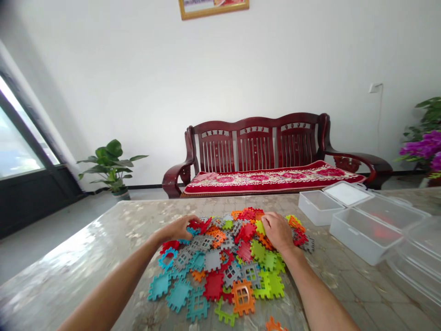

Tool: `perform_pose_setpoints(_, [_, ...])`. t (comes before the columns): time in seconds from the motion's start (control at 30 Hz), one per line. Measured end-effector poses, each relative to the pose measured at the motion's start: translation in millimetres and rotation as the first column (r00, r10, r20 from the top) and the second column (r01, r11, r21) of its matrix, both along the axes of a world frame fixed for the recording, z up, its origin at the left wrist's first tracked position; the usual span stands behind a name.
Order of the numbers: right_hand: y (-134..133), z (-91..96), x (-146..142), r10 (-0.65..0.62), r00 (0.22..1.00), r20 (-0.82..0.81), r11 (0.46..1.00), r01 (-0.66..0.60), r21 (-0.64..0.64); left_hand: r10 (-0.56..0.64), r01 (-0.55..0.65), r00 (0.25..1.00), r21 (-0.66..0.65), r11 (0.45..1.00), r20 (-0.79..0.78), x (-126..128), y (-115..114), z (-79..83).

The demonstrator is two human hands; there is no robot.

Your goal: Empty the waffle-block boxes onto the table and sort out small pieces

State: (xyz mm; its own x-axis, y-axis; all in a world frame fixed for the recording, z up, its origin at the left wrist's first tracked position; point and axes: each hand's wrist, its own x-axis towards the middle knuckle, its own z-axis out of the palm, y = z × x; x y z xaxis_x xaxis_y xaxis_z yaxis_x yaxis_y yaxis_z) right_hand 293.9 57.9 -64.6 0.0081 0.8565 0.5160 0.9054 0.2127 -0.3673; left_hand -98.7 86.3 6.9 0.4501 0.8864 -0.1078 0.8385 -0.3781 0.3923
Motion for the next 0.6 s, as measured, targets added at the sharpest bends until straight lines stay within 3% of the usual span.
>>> perform_pose_setpoints(0.27, [-1.0,1.8,-1.1,0.008,1.0,0.001,1.0,-0.008,-0.004,-0.044,0.049,0.96,-0.011,0.999,0.276,29.2,-16.9,18.9])
perform_pose_setpoints(0.47, [-2.0,1.8,0.0,0.011,1.0,0.019,1.0,-0.012,0.003,-0.146,0.146,0.981,0.012,0.989,0.128,35.5,-51.4,10.5])
perform_pose_setpoints(0.6, [-1.4,1.4,0.2,-0.001,0.999,0.039,1.0,0.001,0.004,-0.177,0.177,0.984,-0.047,0.983,-0.002,39.5,-81.4,2.2])
